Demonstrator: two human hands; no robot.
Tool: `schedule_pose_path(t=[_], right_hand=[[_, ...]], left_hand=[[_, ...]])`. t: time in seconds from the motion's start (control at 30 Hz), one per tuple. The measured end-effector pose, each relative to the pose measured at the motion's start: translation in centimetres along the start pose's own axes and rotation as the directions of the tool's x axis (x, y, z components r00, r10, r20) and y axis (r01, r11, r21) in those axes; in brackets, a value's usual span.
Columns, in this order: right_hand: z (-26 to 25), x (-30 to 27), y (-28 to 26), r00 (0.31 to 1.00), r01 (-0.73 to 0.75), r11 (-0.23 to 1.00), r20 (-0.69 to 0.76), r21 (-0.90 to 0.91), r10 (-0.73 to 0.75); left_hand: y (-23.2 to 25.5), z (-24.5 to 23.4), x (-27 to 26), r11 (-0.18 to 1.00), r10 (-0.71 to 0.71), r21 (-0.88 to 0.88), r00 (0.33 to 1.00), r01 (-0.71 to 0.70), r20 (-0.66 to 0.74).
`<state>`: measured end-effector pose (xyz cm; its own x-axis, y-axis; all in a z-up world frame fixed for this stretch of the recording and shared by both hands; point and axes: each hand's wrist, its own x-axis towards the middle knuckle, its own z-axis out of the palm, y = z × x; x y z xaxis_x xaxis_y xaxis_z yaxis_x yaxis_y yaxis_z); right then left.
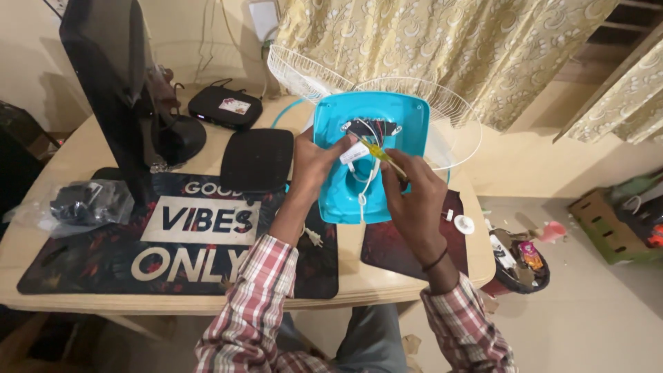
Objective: The person uses a screwdriver to remove screws from the back cover of a small fan. They detach the cover to expose the internal wiring and motor, then use the screwdriver to adjust connections inside the fan housing.
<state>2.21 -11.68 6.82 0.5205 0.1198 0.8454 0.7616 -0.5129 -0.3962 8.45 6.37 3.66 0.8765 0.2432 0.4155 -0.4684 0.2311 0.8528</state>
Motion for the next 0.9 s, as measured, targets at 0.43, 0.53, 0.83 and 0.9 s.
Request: schedule_pose_path(t=[0.43,0.53,0.83,0.9], right_hand=[[0.43,-0.53,0.17,1.000,-0.006,1.000,0.017,-0.016,0.007],[0.45,-0.43,0.19,1.000,0.003,1.000,0.012,-0.005,-0.003],[0.55,-0.62,0.47,0.999,0.034,0.999,0.006,0.012,-0.034],[0.53,-0.61,0.51,0.999,0.038,0.999,0.006,0.005,-0.038]], left_hand=[[0.11,0.08,-0.54,0.998,-0.042,0.046,0.999,0.043,-0.021],[0.22,0.09,-0.62,1.000,-0.022,-0.003,1.000,0.022,-0.005],[-0.08,0.04,-0.62,0.999,-0.046,0.000,0.999,0.046,-0.016],[-0.07,0.02,-0.51,0.999,-0.034,0.015,0.999,0.034,-0.019]])
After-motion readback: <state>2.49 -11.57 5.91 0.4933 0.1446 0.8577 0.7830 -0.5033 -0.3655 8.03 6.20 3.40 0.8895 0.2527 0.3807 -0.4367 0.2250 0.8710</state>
